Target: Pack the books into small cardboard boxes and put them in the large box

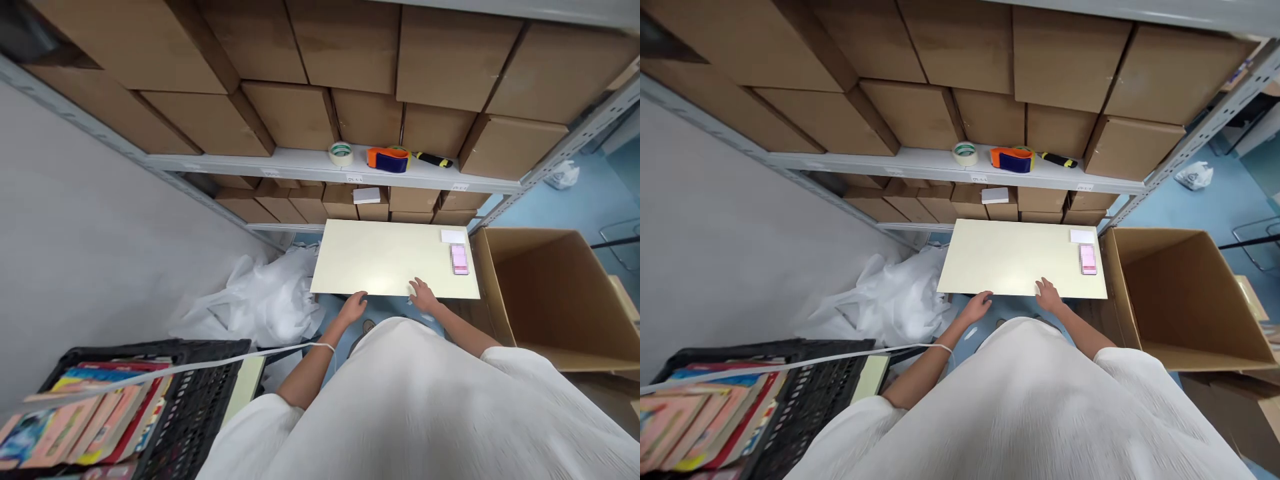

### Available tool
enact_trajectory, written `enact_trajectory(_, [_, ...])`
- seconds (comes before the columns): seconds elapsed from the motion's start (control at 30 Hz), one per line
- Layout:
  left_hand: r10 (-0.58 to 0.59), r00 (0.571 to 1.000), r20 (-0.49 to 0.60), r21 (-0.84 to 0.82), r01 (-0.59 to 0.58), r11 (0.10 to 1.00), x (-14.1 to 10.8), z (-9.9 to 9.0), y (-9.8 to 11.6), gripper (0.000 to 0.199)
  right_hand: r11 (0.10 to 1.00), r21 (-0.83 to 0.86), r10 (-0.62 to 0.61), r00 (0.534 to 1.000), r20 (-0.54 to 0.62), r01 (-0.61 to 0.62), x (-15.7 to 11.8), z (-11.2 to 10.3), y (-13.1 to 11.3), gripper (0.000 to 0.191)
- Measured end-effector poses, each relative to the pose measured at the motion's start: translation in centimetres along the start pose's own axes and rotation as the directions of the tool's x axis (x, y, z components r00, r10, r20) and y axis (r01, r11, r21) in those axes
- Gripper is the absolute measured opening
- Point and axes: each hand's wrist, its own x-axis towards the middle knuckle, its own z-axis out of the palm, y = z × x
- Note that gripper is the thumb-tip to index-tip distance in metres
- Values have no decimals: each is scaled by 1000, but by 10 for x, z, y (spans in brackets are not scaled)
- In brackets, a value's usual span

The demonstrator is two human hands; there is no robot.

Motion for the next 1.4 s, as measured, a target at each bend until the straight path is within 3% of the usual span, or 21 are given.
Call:
enact_trajectory(0.17, [-44,992,-121,-69,36,997,-17,6,16,43,990,-41,-133,991,-15,133,19,-27,0,66])
enact_trajectory(0.33, [-85,968,-236,-124,56,991,-38,25,37,43,962,-54,-268,963,-1,268,33,-44,6,64])
enact_trajectory(0.47, [-123,922,-367,-176,61,982,-67,42,51,44,898,-58,-435,900,32,436,42,-46,-3,63])
enact_trajectory(0.57, [-181,873,-453,-226,84,971,-96,50,54,44,826,-59,-558,827,66,561,48,-41,-27,63])
enact_trajectory(0.73, [-285,776,-562,-302,128,944,-151,55,47,45,680,-38,-724,679,126,732,46,-30,-93,60])
enact_trajectory(0.93, [-361,650,-669,-358,144,923,-209,46,20,46,511,-20,-845,506,172,859,31,-16,-182,61])
enact_trajectory(1.17, [-381,504,-775,-382,107,918,-278,10,-32,44,349,10,-921,341,190,937,8,21,-294,60])
enact_trajectory(1.4, [-329,405,-853,-346,32,938,-353,-34,-97,42,232,162,-973,230,31,959,-26,66,-414,54])
